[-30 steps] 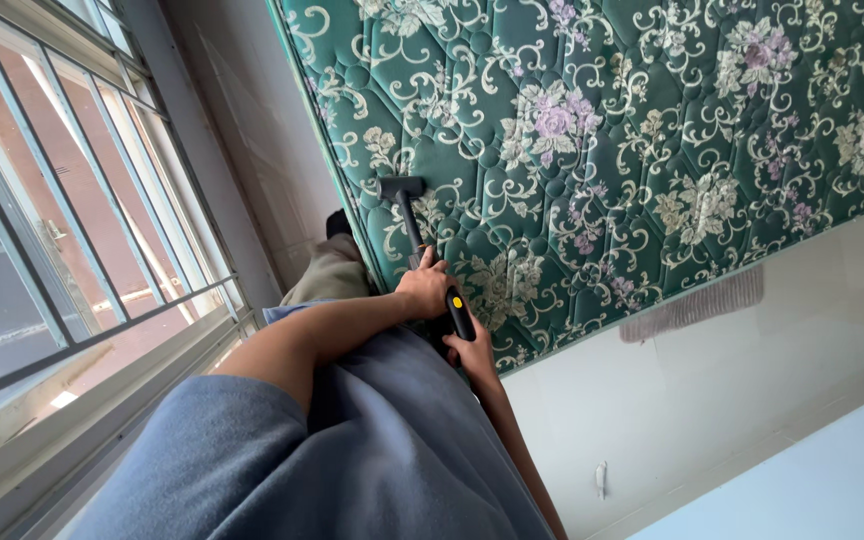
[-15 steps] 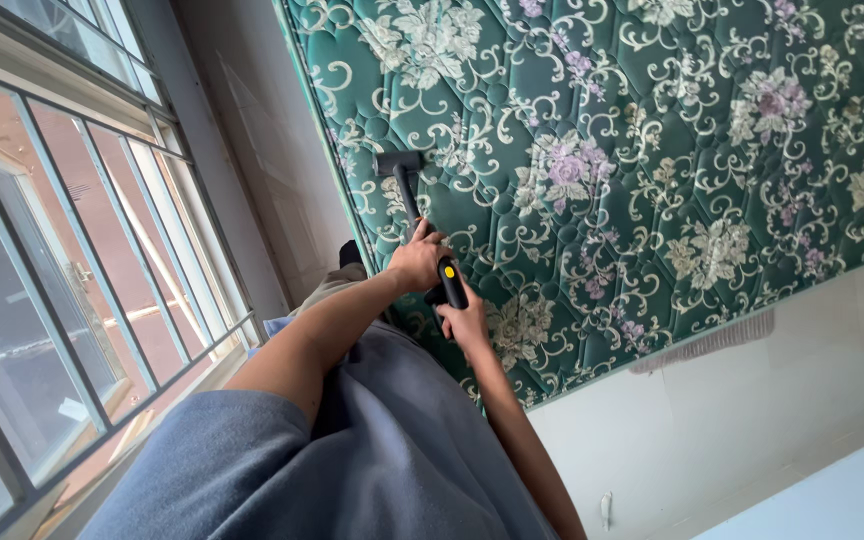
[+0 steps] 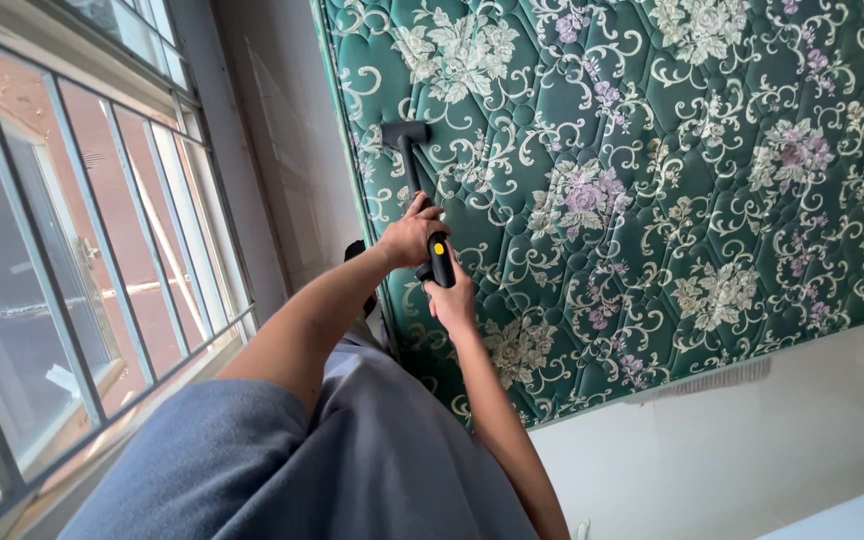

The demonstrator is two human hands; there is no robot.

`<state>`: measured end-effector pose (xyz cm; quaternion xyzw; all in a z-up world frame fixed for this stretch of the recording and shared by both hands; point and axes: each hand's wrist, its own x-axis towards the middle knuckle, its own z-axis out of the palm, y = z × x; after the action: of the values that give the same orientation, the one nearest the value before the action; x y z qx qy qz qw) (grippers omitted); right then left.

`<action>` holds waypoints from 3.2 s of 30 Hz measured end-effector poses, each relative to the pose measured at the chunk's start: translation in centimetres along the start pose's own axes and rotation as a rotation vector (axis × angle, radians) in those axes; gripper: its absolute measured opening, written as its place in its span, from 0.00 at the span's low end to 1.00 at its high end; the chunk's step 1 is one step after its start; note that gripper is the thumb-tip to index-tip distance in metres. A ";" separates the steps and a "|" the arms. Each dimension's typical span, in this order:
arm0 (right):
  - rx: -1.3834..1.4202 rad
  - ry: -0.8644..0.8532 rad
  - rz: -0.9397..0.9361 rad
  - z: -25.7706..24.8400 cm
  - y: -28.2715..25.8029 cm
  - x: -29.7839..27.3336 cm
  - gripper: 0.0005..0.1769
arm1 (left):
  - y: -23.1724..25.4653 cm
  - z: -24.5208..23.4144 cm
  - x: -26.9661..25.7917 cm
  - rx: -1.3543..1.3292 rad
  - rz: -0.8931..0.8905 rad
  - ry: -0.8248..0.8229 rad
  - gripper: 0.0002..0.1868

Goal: The person uses a handheld vacuum cleaner to clean the surface of a mattress propped vertically against a wall. They move the vacuum head systematically across the floral-patterned fabric, covering different sections of the mattress.

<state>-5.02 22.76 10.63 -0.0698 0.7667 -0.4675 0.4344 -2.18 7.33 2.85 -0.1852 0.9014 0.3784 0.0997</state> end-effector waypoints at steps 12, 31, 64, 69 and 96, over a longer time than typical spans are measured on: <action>0.018 -0.010 -0.005 -4.9 13.5 -9.4 0.48 | 6.0 11.8 -9.5 -0.020 0.003 0.030 0.22; -0.015 -0.061 0.038 -5.7 13.9 -10.5 0.47 | 6.9 10.8 -11.7 -0.043 -0.024 -0.010 0.24; -0.287 -0.061 -0.086 -4.1 10.8 -9.9 0.48 | 4.9 11.6 -12.1 -0.265 -0.118 0.199 0.22; -0.378 -0.012 -0.945 -7.0 15.7 -14.3 0.53 | 8.3 16.0 -15.6 -0.259 -0.052 0.201 0.21; -0.199 -0.141 -0.141 -1.4 5.0 -5.3 0.48 | -1.4 10.0 -6.3 -0.266 0.020 0.370 0.23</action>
<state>-1.24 29.20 10.17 -0.1990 0.7699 -0.4126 0.4442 4.53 15.22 -2.96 -0.2542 0.8482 0.4546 -0.0962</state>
